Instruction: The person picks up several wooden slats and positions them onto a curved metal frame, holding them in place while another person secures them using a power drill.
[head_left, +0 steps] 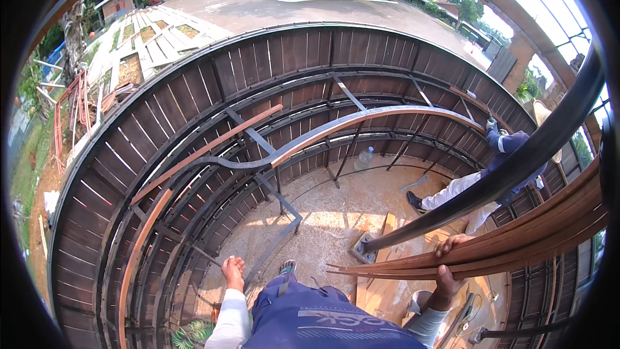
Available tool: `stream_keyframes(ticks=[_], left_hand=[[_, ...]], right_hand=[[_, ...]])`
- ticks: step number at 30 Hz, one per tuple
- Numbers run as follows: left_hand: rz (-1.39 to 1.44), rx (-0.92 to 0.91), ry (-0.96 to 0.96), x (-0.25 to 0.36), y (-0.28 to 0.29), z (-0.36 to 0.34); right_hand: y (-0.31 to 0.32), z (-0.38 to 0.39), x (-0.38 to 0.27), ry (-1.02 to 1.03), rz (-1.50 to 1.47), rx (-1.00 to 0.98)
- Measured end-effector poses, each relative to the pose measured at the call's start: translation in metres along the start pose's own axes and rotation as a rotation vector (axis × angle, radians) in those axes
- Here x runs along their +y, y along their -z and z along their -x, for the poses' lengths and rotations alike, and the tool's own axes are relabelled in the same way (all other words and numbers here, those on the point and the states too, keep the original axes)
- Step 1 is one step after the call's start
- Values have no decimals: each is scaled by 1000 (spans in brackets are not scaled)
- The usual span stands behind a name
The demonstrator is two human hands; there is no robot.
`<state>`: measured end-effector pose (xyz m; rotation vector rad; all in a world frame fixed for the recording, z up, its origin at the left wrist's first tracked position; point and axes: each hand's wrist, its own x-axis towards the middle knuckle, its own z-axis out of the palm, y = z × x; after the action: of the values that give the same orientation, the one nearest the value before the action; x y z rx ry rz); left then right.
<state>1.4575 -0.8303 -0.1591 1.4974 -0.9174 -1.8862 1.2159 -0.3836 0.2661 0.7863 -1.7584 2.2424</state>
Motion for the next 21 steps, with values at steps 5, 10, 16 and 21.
stream_keyframes(ticks=[5, 10, 16, 21], left_hand=[[-183, -350, -258, 138, -187, -28], [-544, -418, -888, 181, -341, -33], [-753, -369, -1103, 172, -464, -42], [-745, -276, -1041, 154, -511, -58]], right_hand=[[-28, -57, 23, 38, 81, 4], [-33, -121, 48, 87, 112, -11], [-7, -190, 95, 83, 97, -87], [24, -266, 147, 71, 47, -94]])
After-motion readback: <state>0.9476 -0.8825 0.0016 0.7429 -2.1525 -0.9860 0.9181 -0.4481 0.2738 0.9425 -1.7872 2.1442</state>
